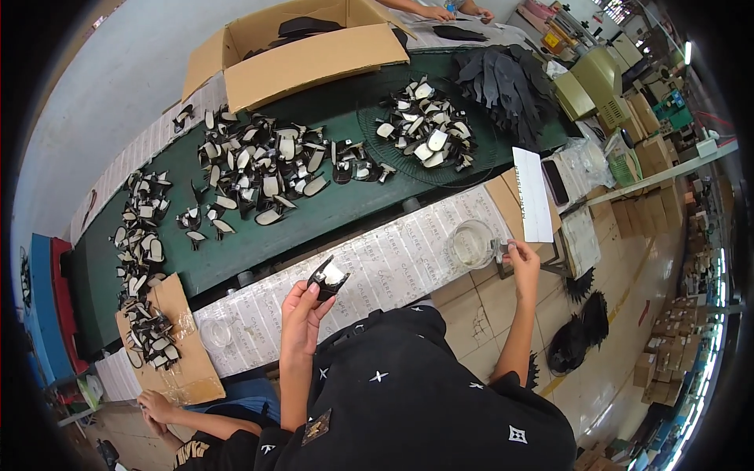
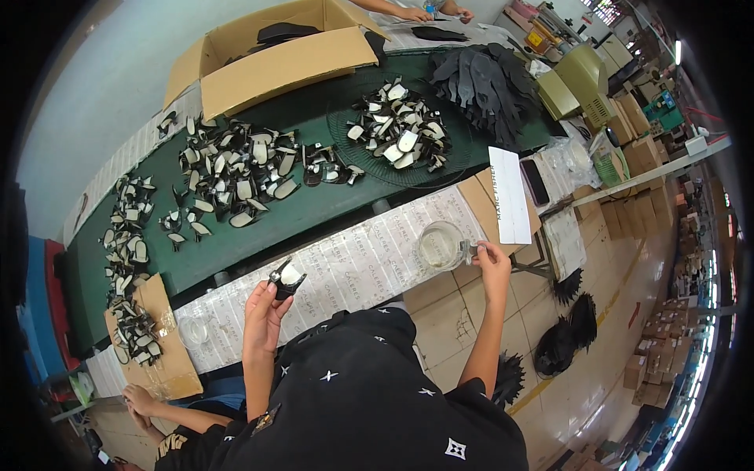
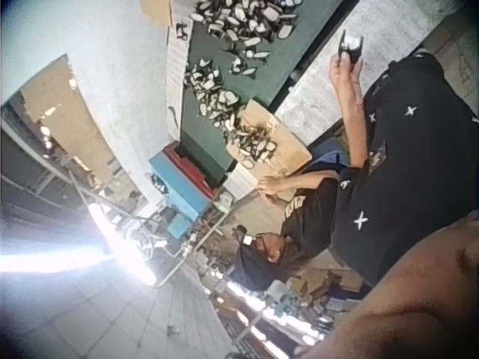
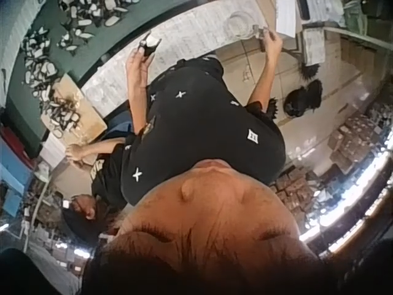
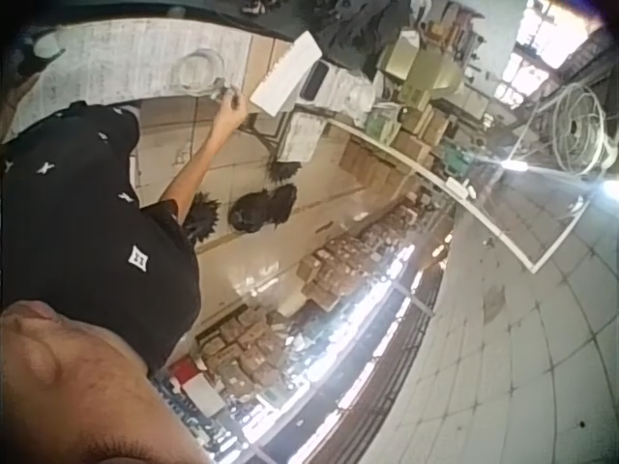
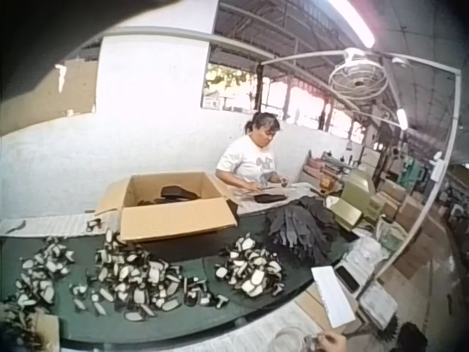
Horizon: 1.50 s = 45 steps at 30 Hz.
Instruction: Sorting and applying adhesive to small black and white shoe components at a manufacturing workstation.
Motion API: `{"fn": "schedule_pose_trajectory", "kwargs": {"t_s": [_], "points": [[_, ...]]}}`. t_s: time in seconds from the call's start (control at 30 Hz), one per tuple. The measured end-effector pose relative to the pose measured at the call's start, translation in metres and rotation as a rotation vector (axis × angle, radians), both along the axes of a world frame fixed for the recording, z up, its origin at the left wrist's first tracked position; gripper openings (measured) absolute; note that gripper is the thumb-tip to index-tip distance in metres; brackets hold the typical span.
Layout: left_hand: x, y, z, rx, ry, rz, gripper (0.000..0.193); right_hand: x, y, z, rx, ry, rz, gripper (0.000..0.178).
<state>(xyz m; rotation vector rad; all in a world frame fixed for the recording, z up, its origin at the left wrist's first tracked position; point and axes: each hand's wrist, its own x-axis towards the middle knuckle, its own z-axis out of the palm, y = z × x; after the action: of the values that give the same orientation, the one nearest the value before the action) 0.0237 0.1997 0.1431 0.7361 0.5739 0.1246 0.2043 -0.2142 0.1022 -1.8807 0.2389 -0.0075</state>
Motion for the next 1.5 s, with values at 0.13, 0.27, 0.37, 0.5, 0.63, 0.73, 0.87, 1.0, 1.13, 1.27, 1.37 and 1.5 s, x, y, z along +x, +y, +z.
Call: {"fn": "schedule_pose_trajectory", "kwargs": {"t_s": [0.13, 0.27, 0.37, 0.5, 0.63, 0.73, 0.87, 1.0, 1.13, 1.27, 1.37, 1.5], "points": [[0.003, -0.001, 0.001, 0.005, -0.004, -0.012, 0.008, -0.005, -0.019, -0.014, 0.058, 0.005, -0.064, 0.022], [0.003, 0.001, -0.002, 0.004, -0.01, -0.03, 0.008, -0.014, -0.012, -0.007, 0.057, -0.056, -0.112, 0.023], [0.002, 0.0, -0.003, 0.004, 0.002, -0.021, 0.008, -0.016, -0.012, -0.013, 0.046, -0.07, -0.079, 0.024], [0.001, -0.001, -0.003, 0.009, 0.006, -0.028, 0.007, -0.018, -0.017, -0.021, -0.012, -0.094, -0.078, 0.023], [0.001, -0.001, -0.005, 0.008, 0.005, -0.03, 0.008, -0.028, -0.004, -0.017, 0.064, -0.185, -0.034, 0.02], [0.001, -0.002, -0.004, 0.01, 0.007, -0.04, 0.008, -0.032, -0.004, -0.016, -0.256, -0.29, 0.058, 0.019], [0.0, -0.002, -0.005, 0.018, 0.008, -0.055, 0.008, -0.039, 0.011, 0.004, -0.443, -0.375, 0.12, 0.018], [0.001, -0.003, -0.005, 0.016, 0.011, -0.058, 0.008, -0.044, 0.008, 0.008, -0.523, -0.328, 0.137, 0.017], [0.0, -0.003, -0.005, 0.023, 0.018, -0.061, 0.007, -0.048, -0.001, 0.005, -0.642, -0.406, 0.192, 0.018], [-0.002, -0.003, -0.006, 0.019, 0.019, -0.072, 0.007, -0.053, 0.002, 0.016, -0.596, -0.321, 0.124, 0.018], [-0.002, -0.005, -0.005, 0.021, 0.021, -0.076, 0.007, -0.05, 0.011, 0.041, -0.747, -0.523, 0.08, 0.019], [0.002, -0.007, -0.004, 0.029, 0.022, -0.107, 0.008, -0.046, 0.048, 0.067, -0.494, -0.567, -0.111, 0.021]]}}
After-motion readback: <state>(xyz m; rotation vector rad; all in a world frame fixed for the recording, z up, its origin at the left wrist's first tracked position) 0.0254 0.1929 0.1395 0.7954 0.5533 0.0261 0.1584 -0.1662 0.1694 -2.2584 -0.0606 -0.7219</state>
